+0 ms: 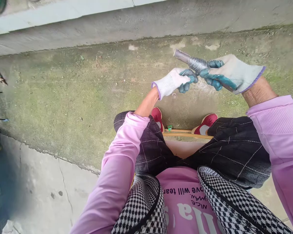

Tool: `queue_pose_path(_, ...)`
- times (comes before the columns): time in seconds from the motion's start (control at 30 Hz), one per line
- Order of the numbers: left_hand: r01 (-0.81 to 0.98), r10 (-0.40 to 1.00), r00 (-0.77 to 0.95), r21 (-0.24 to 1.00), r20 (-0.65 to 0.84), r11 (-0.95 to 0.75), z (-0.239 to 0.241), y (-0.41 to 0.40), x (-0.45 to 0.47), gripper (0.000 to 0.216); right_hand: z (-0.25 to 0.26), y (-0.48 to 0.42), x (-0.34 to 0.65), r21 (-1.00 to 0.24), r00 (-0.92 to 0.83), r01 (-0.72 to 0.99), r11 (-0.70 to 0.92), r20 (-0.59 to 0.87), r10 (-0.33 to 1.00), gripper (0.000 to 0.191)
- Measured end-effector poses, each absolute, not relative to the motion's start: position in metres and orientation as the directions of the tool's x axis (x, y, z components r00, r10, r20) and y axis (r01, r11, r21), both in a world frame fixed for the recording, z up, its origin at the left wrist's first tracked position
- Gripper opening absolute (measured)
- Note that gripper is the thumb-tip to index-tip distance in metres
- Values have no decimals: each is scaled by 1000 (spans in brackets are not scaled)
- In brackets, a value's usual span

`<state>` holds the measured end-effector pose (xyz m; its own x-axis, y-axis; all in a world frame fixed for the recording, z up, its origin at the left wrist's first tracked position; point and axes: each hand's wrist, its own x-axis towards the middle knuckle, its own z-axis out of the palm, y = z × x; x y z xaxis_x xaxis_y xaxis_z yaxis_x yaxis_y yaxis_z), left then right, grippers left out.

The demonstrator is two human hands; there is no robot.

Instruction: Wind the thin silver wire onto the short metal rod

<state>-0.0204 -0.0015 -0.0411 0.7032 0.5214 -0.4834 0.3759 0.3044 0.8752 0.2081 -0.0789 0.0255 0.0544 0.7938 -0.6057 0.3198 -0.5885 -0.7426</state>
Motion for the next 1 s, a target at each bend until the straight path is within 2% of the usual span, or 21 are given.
queue_pose_path(0.07, 346, 552, 700, 892, -453, 292, -39, 5, -21, 16, 19, -84, 215, -789, 0, 180, -587, -597, 802, 29)
queue_pose_path(0.13, 365, 600, 660, 891, -452, 269, -34, 10, -22, 17, 11, -86, 226, -810, -54, 115, -576, -584, 810, 30)
queue_pose_path(0.2, 449, 642, 565, 846, -519, 289, -29, 14, -21, 11, 6, -87, 237, -821, -113, 121, -557, -569, 814, 32)
queue_pose_path(0.3, 575, 615, 414, 717, -671, 395, -25, 17, -20, 38, 6, -86, 244, -773, -222, 217, -596, -634, 741, 34)
queue_pose_path(0.33, 585, 597, 414, 703, -687, 404, -25, 17, -21, 44, 8, -86, 243, -737, -255, 276, -617, -676, 692, 32)
queue_pose_path(0.4, 564, 582, 504, 754, -638, 338, -26, 15, -22, 44, 12, -84, 235, -651, -281, 453, -609, -753, 595, 23)
queue_pose_path(0.47, 535, 579, 599, 815, -552, 224, -25, 10, -24, 29, 15, -80, 223, -527, -230, 680, -510, -814, 533, 15)
queue_pose_path(0.5, 536, 577, 623, 825, -529, 178, -25, 6, -24, 27, 16, -78, 217, -440, -179, 784, -438, -835, 520, 20)
queue_pose_path(0.6, 579, 585, 591, 797, -555, 170, -20, -4, -20, 29, 13, -69, 207, -188, -5, 948, -258, -817, 577, 33)
queue_pose_path(0.67, 562, 587, 570, 794, -575, 232, -16, -8, -16, 31, 12, -64, 207, -149, 73, 951, -270, -741, 667, 33)
queue_pose_path(0.7, 540, 588, 565, 798, -579, 267, -15, -8, -15, 29, 12, -62, 208, -194, 109, 921, -337, -703, 703, 31)
queue_pose_path(0.77, 477, 583, 577, 816, -571, 327, -15, -6, -13, 26, 17, -62, 209, -404, 163, 749, -524, -655, 738, 26)
queue_pose_path(0.83, 398, 578, 610, 840, -542, 368, -19, -2, -14, 28, 23, -66, 208, -636, 159, 441, -633, -639, 753, 23)
queue_pose_path(0.87, 361, 577, 626, 851, -524, 381, -21, 0, -15, 32, 25, -69, 208, -708, 137, 298, -641, -633, 762, 23)
queue_pose_path(0.93, 318, 587, 647, 872, -486, 372, -27, 5, -17, 40, 26, -76, 212, -772, 64, 126, -623, -621, 782, 23)
queue_pose_path(1.0, 346, 610, 640, 884, -467, 314, -30, 9, -18, 46, 21, -82, 223, -789, -63, 85, -609, -614, 787, 14)
